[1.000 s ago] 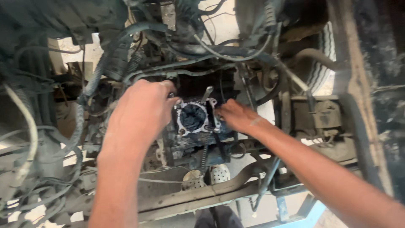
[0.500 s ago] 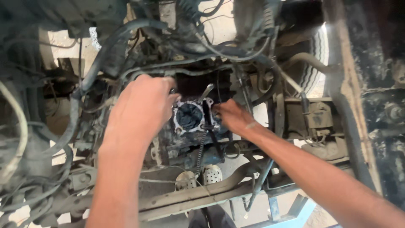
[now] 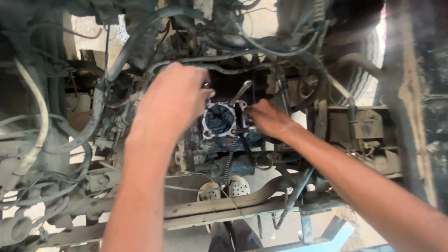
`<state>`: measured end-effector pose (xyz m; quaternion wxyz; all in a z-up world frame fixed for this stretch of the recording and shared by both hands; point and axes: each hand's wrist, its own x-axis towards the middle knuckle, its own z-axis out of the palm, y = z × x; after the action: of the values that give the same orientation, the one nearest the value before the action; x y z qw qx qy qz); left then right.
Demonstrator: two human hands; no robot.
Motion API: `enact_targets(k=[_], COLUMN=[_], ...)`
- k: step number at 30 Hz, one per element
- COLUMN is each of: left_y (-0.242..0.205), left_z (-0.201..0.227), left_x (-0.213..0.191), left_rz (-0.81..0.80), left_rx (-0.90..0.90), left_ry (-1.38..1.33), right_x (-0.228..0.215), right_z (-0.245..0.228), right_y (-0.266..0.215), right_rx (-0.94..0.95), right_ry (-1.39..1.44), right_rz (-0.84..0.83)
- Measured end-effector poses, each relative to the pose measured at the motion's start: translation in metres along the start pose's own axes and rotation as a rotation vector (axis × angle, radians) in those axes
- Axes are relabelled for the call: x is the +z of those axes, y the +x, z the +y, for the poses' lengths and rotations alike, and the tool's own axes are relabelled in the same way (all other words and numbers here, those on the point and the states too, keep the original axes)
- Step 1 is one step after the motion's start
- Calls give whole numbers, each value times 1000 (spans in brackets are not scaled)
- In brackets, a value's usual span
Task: The person works underneath a vehicle, using a wrench to tighten bolts on a component of the engine or transmission. The hands are visible manipulating the tool and the mechanical part, but the view is frequently obscured by camera shake.
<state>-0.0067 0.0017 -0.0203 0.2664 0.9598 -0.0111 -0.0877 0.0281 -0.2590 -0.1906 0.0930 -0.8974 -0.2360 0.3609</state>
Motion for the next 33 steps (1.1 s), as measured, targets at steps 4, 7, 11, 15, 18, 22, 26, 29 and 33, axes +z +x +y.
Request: enact_targets(k=[4,7,11,15,18,22,26,29,33], left_y=[1,1,5,7,10,7,4,13,21], left_z=[6,11,11,2,-7,2,6,5,0], left_x=[-7,-8,-7,1,2,2,1,8,33], left_rz=[-62,-59,-128,-93,5,17,-28,-49,0], left_rx=[-97,-103,-160,-90,-24,-65,-140,-93,-31], left_ry=[-55,-19,11,11,-72,-81,-48,52,171], right_x=[0,2,20,31,27,-11,-13,-15,-12], right_z=[-1,2,19,40,46,33,20,17,12], right_y=[-5,-4,-5,13,6,17,11,9,4], right_rx=[-194,-176,-192,-421,-238,-200,-52,-67,-46], right_ry=[19,-14,25,-142,-68,-36,-106,26,121], right_rz=[170,116,145,269,-16,197,137,193,257])
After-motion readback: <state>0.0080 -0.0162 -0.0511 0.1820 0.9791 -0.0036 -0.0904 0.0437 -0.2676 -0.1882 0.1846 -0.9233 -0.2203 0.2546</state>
